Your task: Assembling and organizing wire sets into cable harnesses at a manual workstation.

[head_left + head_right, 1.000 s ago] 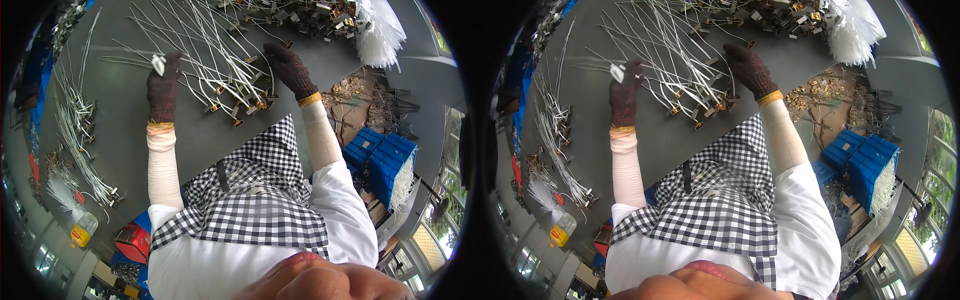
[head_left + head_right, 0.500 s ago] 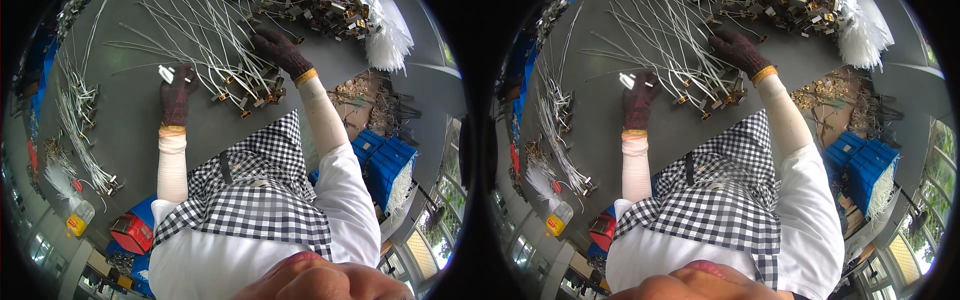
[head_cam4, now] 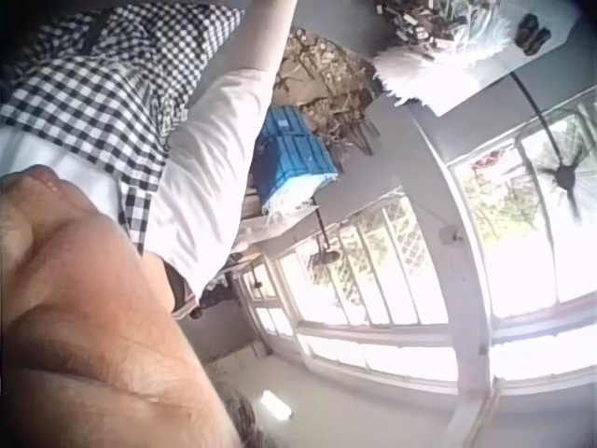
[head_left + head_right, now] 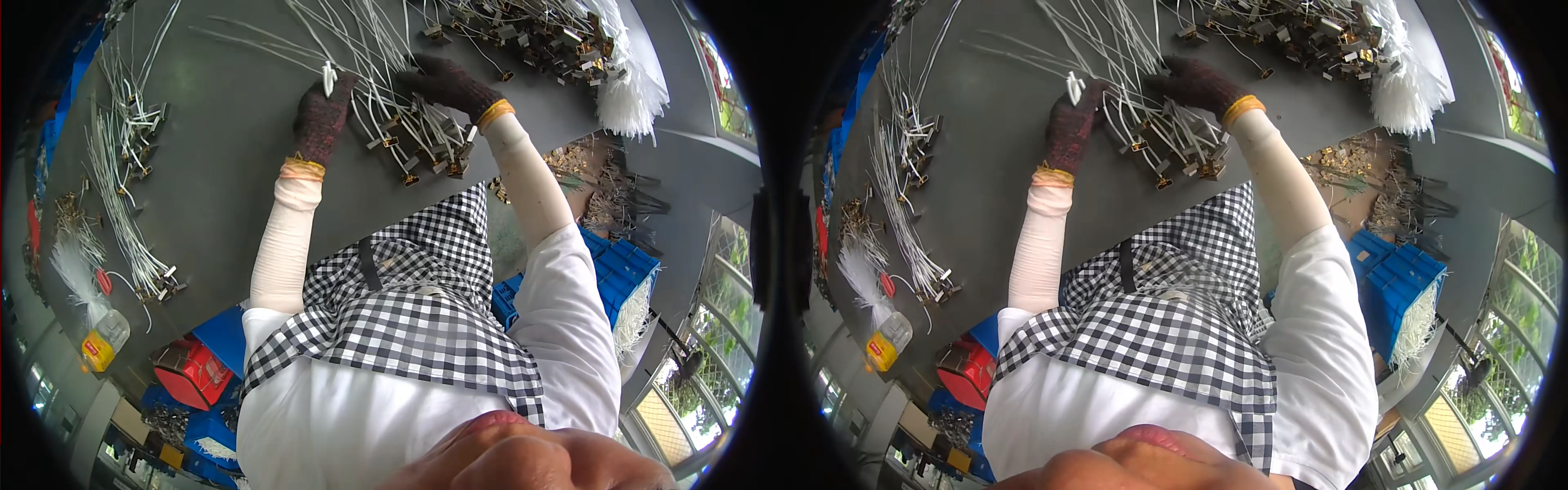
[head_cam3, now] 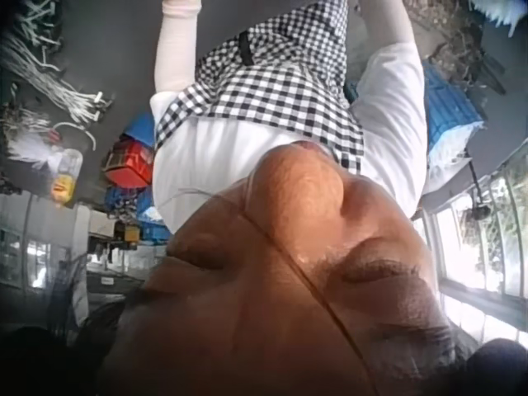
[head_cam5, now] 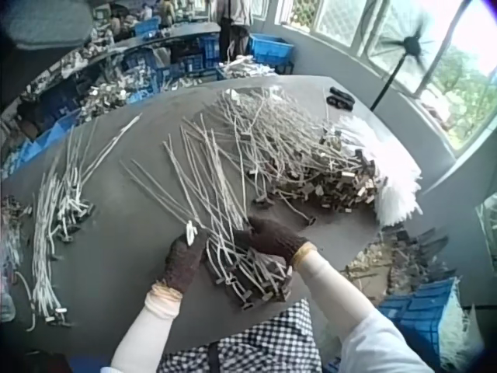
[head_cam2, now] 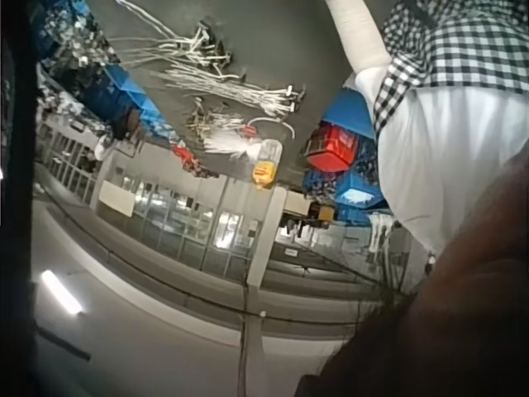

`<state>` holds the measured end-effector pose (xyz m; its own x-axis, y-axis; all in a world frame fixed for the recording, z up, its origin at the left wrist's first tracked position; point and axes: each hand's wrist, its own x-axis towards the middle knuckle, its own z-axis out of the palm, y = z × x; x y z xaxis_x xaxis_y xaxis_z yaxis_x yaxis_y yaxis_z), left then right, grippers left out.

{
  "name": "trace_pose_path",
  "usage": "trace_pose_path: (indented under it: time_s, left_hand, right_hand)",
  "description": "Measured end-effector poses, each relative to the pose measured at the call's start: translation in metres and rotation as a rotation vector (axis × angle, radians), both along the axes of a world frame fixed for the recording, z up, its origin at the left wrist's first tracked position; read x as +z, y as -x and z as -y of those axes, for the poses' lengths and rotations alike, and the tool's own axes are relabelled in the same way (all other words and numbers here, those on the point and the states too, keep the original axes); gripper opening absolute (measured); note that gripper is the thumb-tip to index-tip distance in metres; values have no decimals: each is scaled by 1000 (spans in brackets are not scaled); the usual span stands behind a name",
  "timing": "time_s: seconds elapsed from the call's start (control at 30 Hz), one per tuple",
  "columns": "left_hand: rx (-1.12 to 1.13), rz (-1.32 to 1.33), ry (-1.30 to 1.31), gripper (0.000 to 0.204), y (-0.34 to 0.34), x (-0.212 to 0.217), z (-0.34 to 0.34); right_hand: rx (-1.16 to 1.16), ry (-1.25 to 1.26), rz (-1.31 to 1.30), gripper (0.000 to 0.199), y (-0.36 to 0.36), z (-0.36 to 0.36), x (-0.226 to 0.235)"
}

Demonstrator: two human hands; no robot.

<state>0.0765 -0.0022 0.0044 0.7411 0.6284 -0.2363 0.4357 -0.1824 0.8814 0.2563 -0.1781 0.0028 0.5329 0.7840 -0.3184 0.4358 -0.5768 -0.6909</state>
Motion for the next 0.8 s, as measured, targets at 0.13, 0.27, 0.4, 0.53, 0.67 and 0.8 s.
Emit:
trace_pose_path:
  time_s: [0.13, 0.27, 0.4, 0.53, 0.67, 0.8]
  left_hand:
    - [73, -123, -17, 53, 4, -22, -13]
    - [117, -134, 17, 48, 19, -13, -14]
    - [137, -113, -136, 52, 47, 8, -33]
    - [136, -99, -226, 49, 90, 6, -87]
    - [252, -228, -48, 48, 148, 14, -139]
    - [251, -75, -160, 38, 231, -30, -221]
  right_hand:
    - [75, -11, 29, 61, 32, -27, 21]
    - [51, -47, -134, 56, 68, -48, 20]
    - [59, 52, -187, 50, 108, -88, 27]
    - [35, -49, -378, 42, 159, -141, 16]
    - [240, -201, -192, 22, 227, -203, -5]
    - [532, -318, 179, 27, 289, -272, -10]
